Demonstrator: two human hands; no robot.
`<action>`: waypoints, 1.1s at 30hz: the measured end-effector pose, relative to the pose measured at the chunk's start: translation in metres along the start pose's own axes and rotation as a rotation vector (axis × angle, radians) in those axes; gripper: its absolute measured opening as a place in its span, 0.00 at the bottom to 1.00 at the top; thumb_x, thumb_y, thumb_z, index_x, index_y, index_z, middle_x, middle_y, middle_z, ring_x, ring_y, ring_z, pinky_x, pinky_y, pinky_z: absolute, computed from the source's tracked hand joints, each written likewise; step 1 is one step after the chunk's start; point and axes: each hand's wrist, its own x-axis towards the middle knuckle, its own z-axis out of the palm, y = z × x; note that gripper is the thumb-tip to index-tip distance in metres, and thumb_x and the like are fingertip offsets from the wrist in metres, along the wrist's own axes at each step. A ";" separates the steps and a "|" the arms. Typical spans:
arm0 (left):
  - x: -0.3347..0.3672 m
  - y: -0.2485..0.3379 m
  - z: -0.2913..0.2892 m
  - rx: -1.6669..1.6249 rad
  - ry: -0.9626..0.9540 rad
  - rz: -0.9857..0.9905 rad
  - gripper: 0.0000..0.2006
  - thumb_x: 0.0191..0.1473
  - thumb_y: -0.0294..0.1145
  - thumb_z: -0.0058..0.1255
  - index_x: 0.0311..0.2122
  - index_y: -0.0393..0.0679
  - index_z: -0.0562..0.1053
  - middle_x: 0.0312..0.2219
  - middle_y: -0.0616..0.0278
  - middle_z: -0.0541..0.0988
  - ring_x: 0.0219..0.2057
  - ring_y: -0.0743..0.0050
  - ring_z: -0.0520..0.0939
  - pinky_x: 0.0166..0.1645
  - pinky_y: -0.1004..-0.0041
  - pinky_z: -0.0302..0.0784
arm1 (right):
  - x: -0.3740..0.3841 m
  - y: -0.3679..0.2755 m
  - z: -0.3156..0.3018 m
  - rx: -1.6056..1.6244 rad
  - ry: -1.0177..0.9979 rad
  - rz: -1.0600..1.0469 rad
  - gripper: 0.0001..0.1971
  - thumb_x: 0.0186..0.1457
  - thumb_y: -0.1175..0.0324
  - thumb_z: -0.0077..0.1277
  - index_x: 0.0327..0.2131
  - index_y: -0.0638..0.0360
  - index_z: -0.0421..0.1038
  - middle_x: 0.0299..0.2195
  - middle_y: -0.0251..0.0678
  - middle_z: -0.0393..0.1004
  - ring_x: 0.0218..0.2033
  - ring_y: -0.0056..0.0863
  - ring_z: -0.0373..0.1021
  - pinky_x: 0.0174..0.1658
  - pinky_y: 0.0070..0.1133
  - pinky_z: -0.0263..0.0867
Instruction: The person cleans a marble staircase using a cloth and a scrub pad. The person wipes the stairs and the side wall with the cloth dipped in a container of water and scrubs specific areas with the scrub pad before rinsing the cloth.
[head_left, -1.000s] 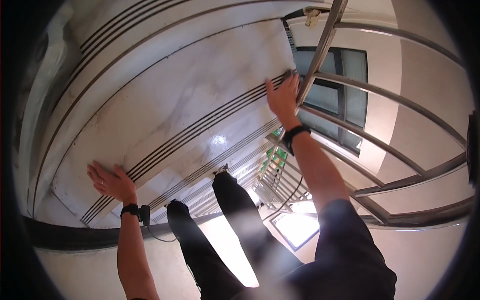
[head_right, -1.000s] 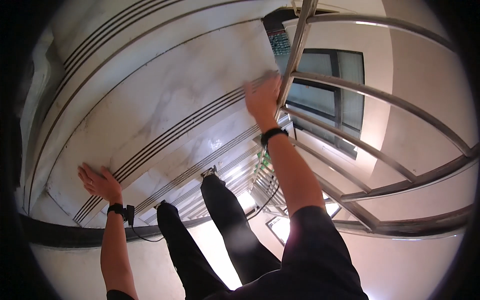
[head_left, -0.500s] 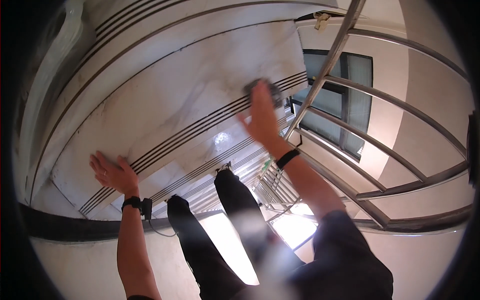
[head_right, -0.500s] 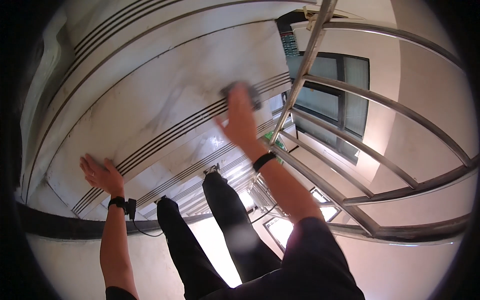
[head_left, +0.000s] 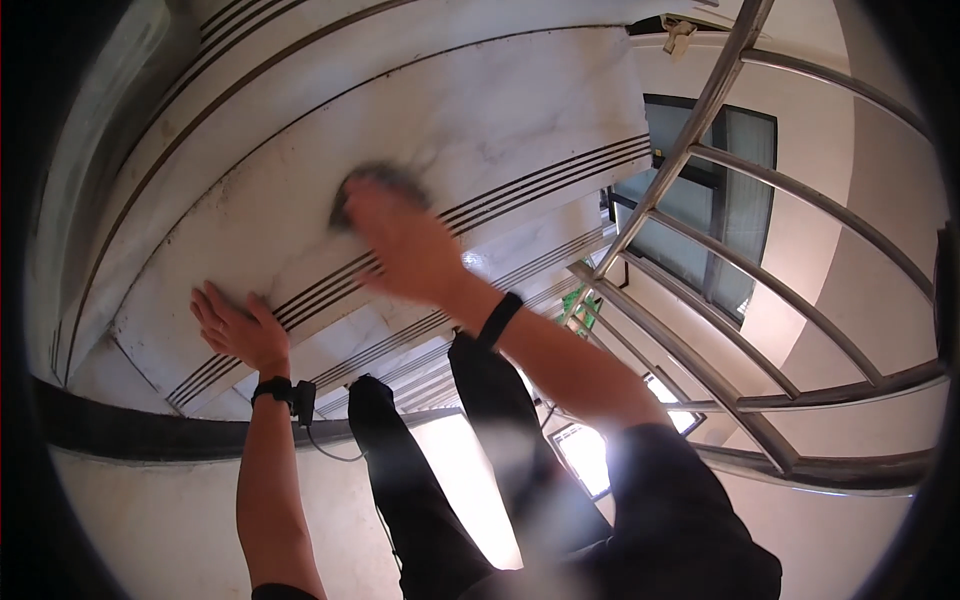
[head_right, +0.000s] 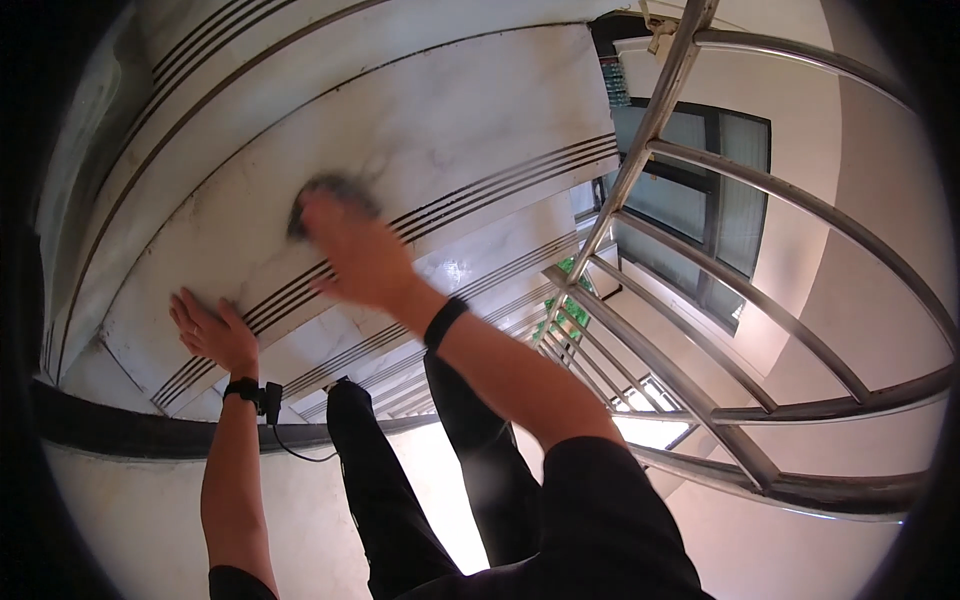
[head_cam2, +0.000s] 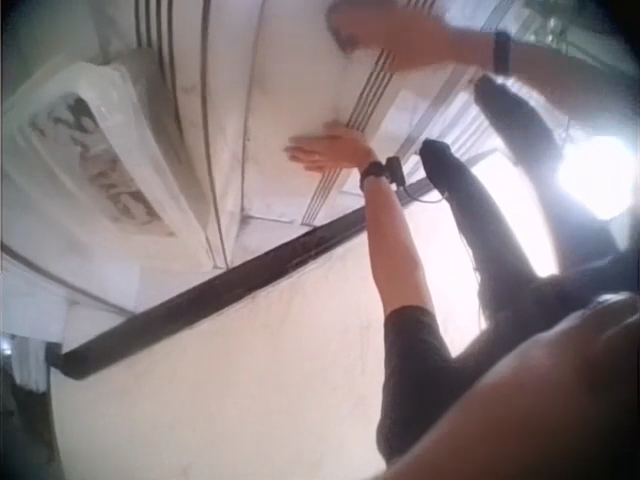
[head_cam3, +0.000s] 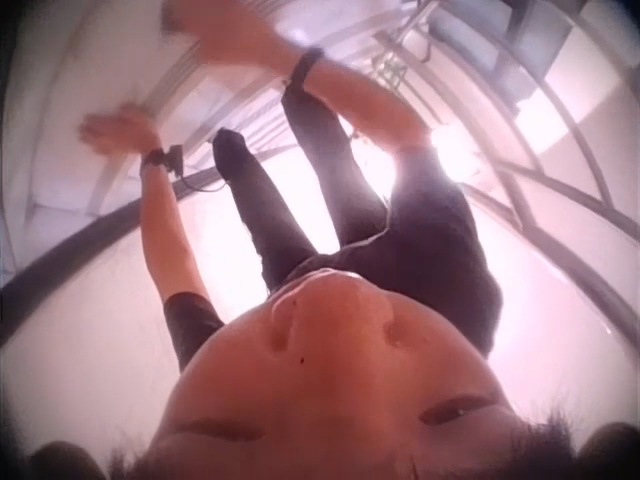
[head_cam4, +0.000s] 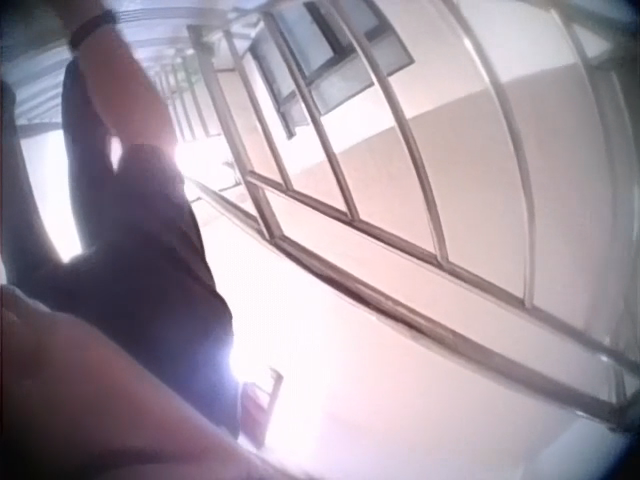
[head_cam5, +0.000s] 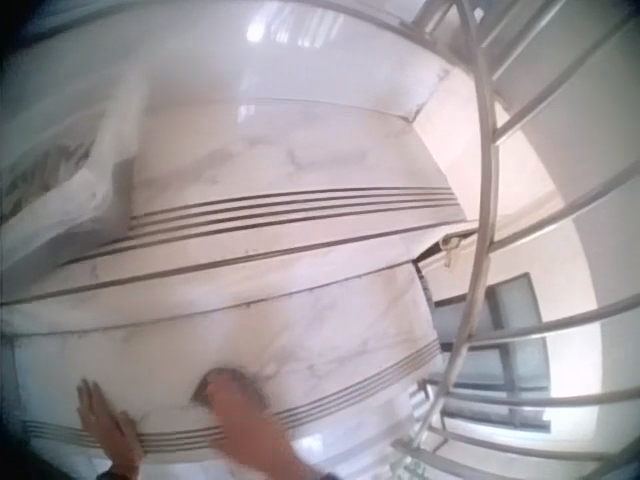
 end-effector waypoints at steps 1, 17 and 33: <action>-0.001 -0.004 -0.003 0.015 -0.002 -0.005 0.36 0.66 0.56 0.38 0.72 0.47 0.54 0.72 0.53 0.52 0.73 0.48 0.49 0.71 0.41 0.43 | 0.006 0.025 -0.015 -0.006 0.026 0.046 0.44 0.51 0.50 0.62 0.64 0.71 0.60 0.70 0.53 0.52 0.72 0.46 0.49 0.72 0.34 0.49; 0.001 -0.007 -0.003 0.086 0.003 0.066 0.35 0.68 0.56 0.35 0.72 0.45 0.55 0.73 0.52 0.52 0.72 0.48 0.52 0.70 0.46 0.48 | -0.071 -0.010 0.014 0.106 0.030 0.117 0.47 0.48 0.53 0.65 0.66 0.69 0.56 0.71 0.57 0.49 0.72 0.52 0.48 0.72 0.38 0.47; 0.003 -0.017 0.003 0.092 0.006 0.066 0.37 0.66 0.59 0.34 0.71 0.42 0.56 0.72 0.49 0.54 0.72 0.47 0.52 0.69 0.45 0.49 | -0.092 0.008 -0.007 -0.143 0.076 0.501 0.51 0.57 0.45 0.56 0.66 0.81 0.48 0.71 0.67 0.40 0.73 0.62 0.36 0.74 0.44 0.38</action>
